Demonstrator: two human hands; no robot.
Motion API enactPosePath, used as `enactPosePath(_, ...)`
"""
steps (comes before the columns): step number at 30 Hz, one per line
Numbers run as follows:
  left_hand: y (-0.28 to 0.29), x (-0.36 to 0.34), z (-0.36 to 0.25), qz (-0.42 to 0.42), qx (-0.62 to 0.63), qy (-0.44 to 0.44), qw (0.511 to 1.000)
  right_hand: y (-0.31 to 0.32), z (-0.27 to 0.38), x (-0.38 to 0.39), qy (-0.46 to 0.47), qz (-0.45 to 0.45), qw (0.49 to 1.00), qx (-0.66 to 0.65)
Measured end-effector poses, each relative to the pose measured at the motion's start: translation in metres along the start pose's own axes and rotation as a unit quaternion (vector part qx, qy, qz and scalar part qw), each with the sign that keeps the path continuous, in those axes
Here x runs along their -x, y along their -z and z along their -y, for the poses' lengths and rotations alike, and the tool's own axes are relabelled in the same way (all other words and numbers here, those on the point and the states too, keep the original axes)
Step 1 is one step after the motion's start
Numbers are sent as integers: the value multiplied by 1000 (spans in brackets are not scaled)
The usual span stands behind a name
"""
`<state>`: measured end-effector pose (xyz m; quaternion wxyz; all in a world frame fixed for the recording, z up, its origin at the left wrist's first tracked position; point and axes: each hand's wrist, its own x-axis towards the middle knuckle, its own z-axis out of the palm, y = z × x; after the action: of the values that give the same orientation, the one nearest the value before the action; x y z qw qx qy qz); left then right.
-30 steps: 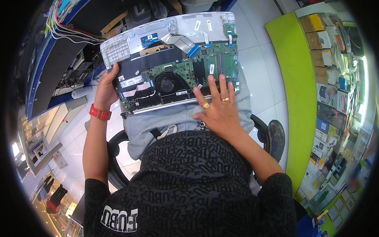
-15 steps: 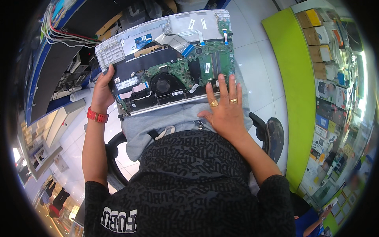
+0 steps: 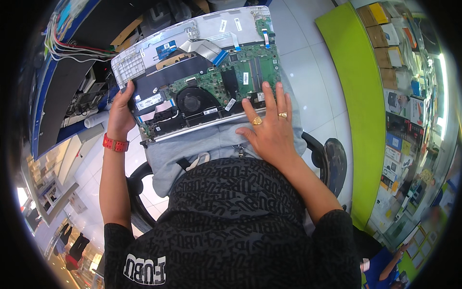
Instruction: The person uses tweezers and their hands to handle internal laptop components, including connecting ribbon cables and placing a small circuit board into the laptop chassis.
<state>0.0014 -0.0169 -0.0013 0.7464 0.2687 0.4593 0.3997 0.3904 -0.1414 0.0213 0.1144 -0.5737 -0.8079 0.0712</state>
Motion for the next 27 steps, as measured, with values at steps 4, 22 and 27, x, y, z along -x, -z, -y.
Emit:
enactPosePath(4, 0, -1, 0, -5, -4, -1, 1000, 0, 3, -7, 10, 4, 1000, -12)
enactPosePath(22, 5, -2, 4, -14, -10, -4, 1000, -4, 5, -8, -13, -10, 1000, 12)
enactPosePath(27, 3, -2, 4, -17, -5, -6, 1000, -9, 3, -6, -13, -17, 1000, -11)
